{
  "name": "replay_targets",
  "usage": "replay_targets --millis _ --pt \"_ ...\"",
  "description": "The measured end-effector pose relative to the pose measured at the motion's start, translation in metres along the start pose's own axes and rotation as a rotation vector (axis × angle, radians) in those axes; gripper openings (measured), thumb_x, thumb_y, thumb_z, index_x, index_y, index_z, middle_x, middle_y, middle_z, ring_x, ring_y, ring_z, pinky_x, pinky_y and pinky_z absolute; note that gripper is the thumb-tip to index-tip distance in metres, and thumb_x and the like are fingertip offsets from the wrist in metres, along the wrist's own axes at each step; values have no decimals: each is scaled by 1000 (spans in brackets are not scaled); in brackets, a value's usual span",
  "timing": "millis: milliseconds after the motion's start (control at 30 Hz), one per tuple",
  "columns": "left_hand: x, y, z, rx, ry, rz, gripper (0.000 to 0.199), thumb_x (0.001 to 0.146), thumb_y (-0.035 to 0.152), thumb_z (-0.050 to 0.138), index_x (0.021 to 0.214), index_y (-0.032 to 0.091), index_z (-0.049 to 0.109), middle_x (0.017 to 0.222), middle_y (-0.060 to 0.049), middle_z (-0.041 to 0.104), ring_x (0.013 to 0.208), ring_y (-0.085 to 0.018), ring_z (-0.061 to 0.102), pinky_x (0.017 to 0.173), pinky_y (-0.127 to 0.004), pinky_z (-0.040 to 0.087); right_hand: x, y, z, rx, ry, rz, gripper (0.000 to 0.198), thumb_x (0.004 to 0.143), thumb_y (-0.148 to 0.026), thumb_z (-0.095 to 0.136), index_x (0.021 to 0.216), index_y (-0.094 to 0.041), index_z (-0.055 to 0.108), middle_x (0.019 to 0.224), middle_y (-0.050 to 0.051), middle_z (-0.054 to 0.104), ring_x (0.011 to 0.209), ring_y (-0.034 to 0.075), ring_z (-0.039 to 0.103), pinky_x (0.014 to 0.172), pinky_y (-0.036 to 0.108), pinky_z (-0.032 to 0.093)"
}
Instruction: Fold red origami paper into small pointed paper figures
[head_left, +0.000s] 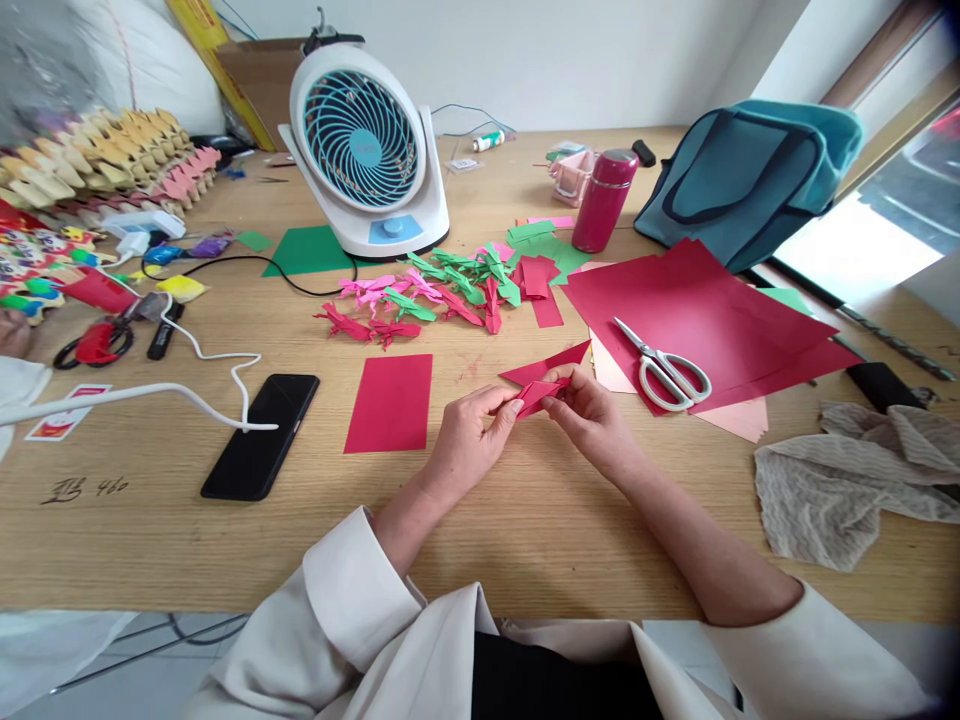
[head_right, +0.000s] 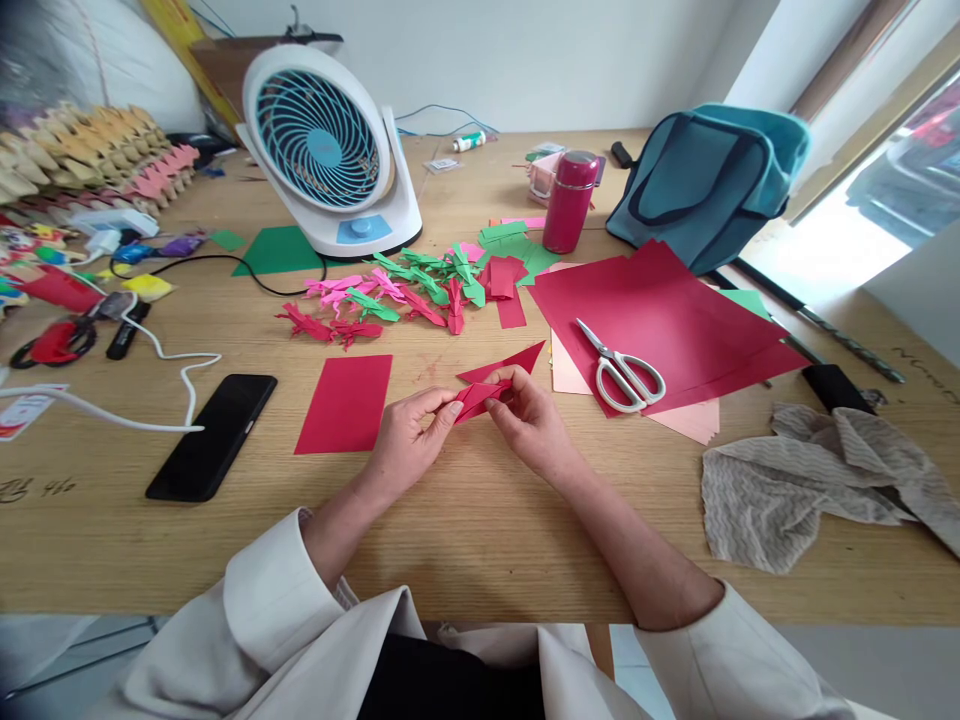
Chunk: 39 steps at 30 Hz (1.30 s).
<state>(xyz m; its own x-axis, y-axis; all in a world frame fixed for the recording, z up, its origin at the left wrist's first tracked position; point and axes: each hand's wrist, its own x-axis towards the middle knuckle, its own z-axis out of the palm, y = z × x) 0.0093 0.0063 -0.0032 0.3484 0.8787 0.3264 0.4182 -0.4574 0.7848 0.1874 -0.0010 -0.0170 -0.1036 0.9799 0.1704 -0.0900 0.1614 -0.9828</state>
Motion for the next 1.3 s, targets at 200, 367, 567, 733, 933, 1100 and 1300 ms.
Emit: replay_targets --millis 200,367,567,733,933,1100,1300 --pt "0 -2 0 26 -6 2 26 96 31 47 81 17 63 74 0 61 70 -12 55 69 -23 42 -1 -1 1 14 7 -21 28 84 -41 68 100 -24 52 88 1 58 74 14 55 69 29 49" --pt "0 -1 1 31 -13 -1 33 96 31 46 66 17 50 62 4 44 61 -10 44 62 -22 36 -3 2 0 -83 -1 -66 21 89 -38 63 103 -25 54 93 2 57 76 15 56 71 31 51" --pt "0 0 0 15 -16 -22 36 96 29 44 63 18 39 60 5 37 58 -9 37 60 -23 32 -6 -1 2 -172 -10 -68 14 91 -32 60 101 -24 56 93 2 58 77 15 58 72 31 51" --pt "0 1 0 10 -20 -37 36 97 33 44 64 18 41 61 4 39 60 -9 40 60 -23 33 -6 0 2 -205 11 -84 13 91 -30 60 100 -23 56 94 2 58 78 15 57 71 30 50" --pt "0 3 0 -36 -85 -36 24 91 41 56 88 17 59 77 0 60 72 -12 53 68 -23 42 -5 0 2 -202 33 -97 11 90 -29 60 98 -23 56 90 2 59 73 14 56 66 29 47" --pt "-1 3 2 -9 -97 -46 30 79 36 73 99 18 60 87 0 67 77 -14 58 72 -24 44 -5 1 2 -192 46 -75 11 90 -28 59 99 -23 55 88 1 59 71 14 56 63 29 45" --pt "-1 1 4 68 -75 -64 19 83 26 66 99 19 59 87 -1 68 76 -14 59 71 -24 44 -5 1 2 -165 24 -78 13 90 -31 60 99 -23 56 89 2 59 75 15 56 69 31 48"
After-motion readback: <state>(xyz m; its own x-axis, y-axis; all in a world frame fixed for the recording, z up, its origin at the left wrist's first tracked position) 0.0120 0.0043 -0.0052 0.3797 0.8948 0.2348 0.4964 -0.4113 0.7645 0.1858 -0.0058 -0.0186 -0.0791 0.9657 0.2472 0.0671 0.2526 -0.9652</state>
